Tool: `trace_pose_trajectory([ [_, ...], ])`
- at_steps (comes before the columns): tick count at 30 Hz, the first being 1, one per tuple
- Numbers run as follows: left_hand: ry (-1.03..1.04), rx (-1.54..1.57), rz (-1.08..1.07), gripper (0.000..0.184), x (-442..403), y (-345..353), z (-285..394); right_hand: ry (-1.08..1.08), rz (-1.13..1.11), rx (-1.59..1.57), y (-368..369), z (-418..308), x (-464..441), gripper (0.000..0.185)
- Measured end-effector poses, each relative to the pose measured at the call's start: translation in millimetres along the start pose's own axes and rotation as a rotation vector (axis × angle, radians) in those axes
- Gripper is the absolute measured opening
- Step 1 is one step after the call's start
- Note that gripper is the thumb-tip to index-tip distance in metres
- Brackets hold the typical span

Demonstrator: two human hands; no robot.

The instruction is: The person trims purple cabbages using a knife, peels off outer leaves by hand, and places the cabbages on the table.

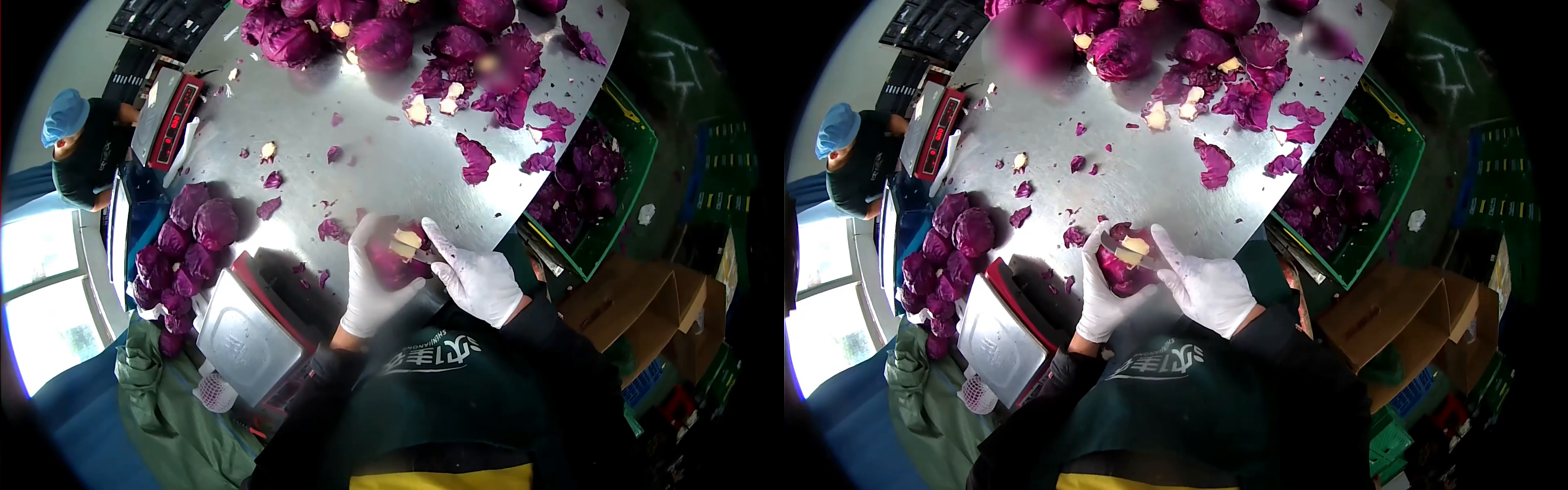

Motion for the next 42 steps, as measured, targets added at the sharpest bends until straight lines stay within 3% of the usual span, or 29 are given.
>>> trace_pose_trajectory([
  [5,0.0,-0.019,-0.024,0.105,-1,0,4,-0.051,-0.013,0.024,6,8,-11,0.064],
  [17,-0.076,-0.052,-0.055,0.108,6,6,-20,-0.034,0.128,0.123,1,-5,-26,0.042],
  [19,-0.079,0.018,-0.026,0.105,3,5,-16,0.084,0.115,0.055,-1,7,-33,0.041],
  [21,0.169,-0.206,-0.011,0.101,0,3,-1,0.265,0.087,0.014,-12,24,-45,0.043],
  [22,0.344,-0.297,-0.001,0.102,5,3,18,0.261,0.184,-0.062,-19,54,-52,0.047],
  [25,0.197,-0.141,0.048,0.105,18,5,-2,0.338,0.111,-0.135,-16,66,-61,0.056],
  [27,0.113,-0.158,-0.028,0.103,25,-3,-11,0.353,0.119,-0.233,-8,84,-69,0.056],
  [29,0.156,-0.055,0.005,0.104,30,-8,-20,0.514,0.163,-0.649,-5,92,-64,0.049],
  [31,0.078,0.052,0.034,0.105,35,-10,-28,0.491,0.236,-0.742,2,82,-56,0.05],
  [32,0.034,0.11,0.046,0.105,40,-10,-30,0.305,0.294,-0.712,0,62,-54,0.051],
  [33,0.027,0.094,0.05,0.105,41,-9,-29,0.306,0.302,-0.56,-4,46,-45,0.054],
  [35,0.024,0.065,0.054,0.106,37,-6,-27,0.075,0.315,-0.392,5,25,-28,0.056],
  [38,-0.046,0.07,0.042,0.109,35,-7,-24,-0.172,0.226,-0.325,11,-16,-7,0.057],
  [42,-0.156,0.212,0.04,0.111,33,-1,-21,-0.155,0.141,-0.177,31,-9,4,0.071],
])
Point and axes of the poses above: each hand's wrist, its own x-axis away from the middle knuckle, its own y-axis out of the palm, z = x × y, the point moved 5 cm from there along -x, towards the middle knuckle, and after that the axes turned 14 degrees about -x, right-handed, at the moved point
